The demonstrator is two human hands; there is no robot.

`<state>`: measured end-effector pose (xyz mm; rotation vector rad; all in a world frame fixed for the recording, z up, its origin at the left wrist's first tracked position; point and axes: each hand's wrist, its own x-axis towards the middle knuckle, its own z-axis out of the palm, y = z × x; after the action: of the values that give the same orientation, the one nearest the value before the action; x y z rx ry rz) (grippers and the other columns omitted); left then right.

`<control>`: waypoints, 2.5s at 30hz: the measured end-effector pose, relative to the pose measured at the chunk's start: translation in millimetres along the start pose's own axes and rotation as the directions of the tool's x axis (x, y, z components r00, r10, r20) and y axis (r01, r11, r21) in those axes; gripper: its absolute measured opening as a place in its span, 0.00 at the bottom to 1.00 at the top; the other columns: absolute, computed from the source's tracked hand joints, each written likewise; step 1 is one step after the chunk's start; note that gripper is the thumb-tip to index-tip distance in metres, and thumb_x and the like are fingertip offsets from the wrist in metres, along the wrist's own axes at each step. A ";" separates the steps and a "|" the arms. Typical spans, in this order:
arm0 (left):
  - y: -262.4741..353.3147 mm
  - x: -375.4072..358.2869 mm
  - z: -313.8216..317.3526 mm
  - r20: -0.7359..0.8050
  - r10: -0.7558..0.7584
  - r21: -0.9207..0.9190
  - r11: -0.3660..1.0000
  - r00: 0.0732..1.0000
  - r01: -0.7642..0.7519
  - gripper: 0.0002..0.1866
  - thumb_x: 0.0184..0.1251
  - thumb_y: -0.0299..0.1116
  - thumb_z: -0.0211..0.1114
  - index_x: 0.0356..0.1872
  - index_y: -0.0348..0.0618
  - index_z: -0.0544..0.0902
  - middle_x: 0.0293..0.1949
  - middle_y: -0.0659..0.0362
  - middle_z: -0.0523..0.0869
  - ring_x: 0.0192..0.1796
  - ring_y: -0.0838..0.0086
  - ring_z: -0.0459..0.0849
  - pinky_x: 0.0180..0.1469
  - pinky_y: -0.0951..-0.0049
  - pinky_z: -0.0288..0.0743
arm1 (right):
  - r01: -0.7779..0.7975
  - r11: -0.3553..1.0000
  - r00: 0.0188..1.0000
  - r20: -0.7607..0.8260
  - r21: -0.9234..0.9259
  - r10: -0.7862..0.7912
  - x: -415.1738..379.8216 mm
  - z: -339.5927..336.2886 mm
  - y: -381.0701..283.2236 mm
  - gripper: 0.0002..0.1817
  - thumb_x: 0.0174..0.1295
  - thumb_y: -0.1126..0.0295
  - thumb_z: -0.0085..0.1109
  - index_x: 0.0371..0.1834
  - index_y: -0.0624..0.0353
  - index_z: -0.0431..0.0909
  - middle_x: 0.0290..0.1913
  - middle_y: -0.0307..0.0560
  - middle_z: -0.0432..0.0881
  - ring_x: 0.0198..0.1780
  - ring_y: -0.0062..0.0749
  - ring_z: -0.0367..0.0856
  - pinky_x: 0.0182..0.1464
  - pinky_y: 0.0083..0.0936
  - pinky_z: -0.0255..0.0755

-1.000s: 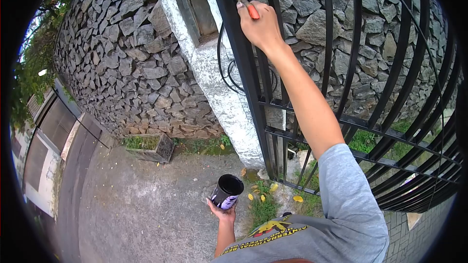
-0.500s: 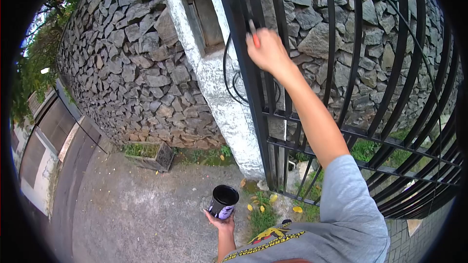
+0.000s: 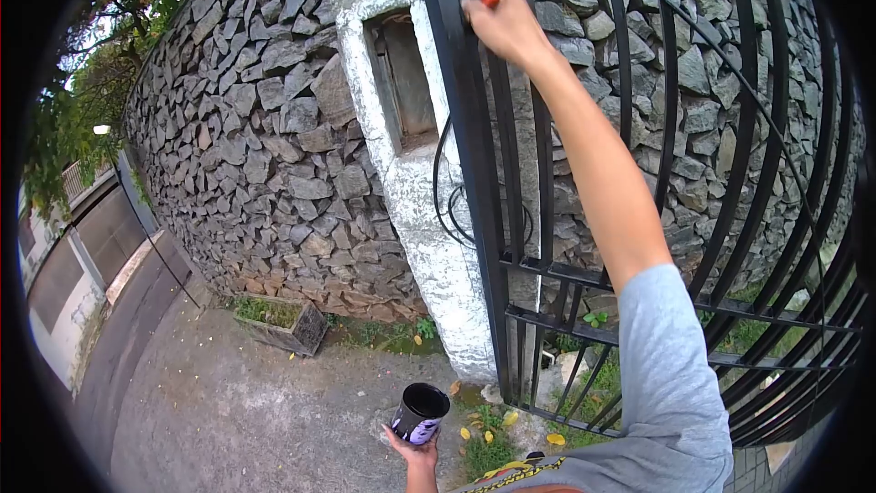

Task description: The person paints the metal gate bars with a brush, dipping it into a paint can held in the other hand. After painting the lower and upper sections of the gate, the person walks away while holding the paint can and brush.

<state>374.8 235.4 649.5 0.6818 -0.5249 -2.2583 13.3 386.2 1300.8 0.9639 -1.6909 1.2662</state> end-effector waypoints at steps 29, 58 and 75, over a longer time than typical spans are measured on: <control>19.2 -8.4 -16.5 -0.080 0.090 -0.111 0.989 0.993 -0.098 0.42 0.62 0.75 0.52 0.69 0.56 0.70 0.65 0.56 0.78 0.63 0.47 0.77 0.61 0.34 0.70 | 0.332 0.889 0.853 -0.302 -0.314 -0.425 81.9 -1.5 -9.8 0.18 0.65 0.58 0.58 0.32 0.66 0.83 0.29 0.62 0.85 0.34 0.58 0.84 0.36 0.44 0.74; 15.5 -7.7 -9.8 -0.118 0.085 -0.056 0.994 0.989 -0.092 0.45 0.60 0.78 0.51 0.71 0.58 0.69 0.66 0.58 0.77 0.63 0.49 0.77 0.59 0.37 0.71 | 0.497 0.826 0.864 0.056 -0.266 -0.501 35.7 5.1 29.2 0.16 0.59 0.63 0.59 0.26 0.69 0.81 0.25 0.64 0.82 0.33 0.66 0.82 0.41 0.44 0.79; 7.4 -4.9 -5.4 -0.061 0.049 -0.070 0.996 0.997 -0.053 0.42 0.63 0.75 0.50 0.69 0.57 0.70 0.65 0.57 0.78 0.62 0.47 0.78 0.60 0.35 0.71 | 0.460 0.878 0.887 -0.126 0.134 -0.445 53.5 -1.2 27.1 0.16 0.66 0.64 0.62 0.40 0.71 0.83 0.27 0.53 0.82 0.22 0.32 0.85 0.27 0.29 0.79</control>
<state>384.8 233.1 650.9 0.6894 -0.4265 -2.1911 -32.1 387.2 1340.0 1.2892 -1.2063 1.1159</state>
